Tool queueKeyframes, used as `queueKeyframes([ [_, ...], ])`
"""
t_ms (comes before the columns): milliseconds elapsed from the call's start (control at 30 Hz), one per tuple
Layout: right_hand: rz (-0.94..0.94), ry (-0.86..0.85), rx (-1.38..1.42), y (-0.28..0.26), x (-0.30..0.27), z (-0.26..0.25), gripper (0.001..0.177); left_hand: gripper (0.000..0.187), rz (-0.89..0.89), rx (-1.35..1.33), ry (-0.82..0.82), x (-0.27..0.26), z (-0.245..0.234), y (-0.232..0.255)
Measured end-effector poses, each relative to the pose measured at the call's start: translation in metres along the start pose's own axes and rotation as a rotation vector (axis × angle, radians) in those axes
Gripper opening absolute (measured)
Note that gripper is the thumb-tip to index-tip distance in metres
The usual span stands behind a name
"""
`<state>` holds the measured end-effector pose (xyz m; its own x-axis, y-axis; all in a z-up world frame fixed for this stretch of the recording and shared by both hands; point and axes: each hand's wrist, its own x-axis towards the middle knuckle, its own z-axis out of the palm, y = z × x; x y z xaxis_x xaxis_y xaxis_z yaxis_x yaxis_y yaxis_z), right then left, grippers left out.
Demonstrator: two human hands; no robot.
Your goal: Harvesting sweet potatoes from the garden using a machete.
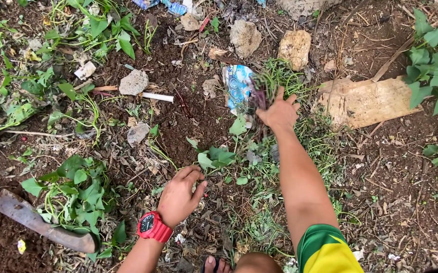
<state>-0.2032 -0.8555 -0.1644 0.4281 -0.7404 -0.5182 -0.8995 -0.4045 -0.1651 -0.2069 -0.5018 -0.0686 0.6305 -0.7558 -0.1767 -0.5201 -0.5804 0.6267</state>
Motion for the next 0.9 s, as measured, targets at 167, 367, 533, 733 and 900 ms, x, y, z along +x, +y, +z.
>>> queueKeyframes([
  [167,-0.097,0.072,0.051,0.04,0.031,0.004,0.107,0.022,-0.026,-0.027,0.051,-0.015,-0.011,-0.01],
  [367,-0.256,0.095,0.512,0.101,0.057,0.003,0.097,0.024,-0.143,-0.075,-0.02,-0.029,-0.013,-0.028],
  [533,-0.319,0.036,0.957,0.113,0.014,-0.033,0.09,0.027,-0.114,-0.136,-0.049,-0.01,0.001,0.002],
  [733,-0.405,-0.01,1.177,0.11,-0.052,-0.068,0.087,0.041,0.155,-0.329,0.024,0.05,0.066,0.037],
  [900,-0.484,0.052,0.788,0.074,-0.119,-0.07,0.081,0.071,-0.243,-0.749,-0.12,0.103,0.08,0.082],
])
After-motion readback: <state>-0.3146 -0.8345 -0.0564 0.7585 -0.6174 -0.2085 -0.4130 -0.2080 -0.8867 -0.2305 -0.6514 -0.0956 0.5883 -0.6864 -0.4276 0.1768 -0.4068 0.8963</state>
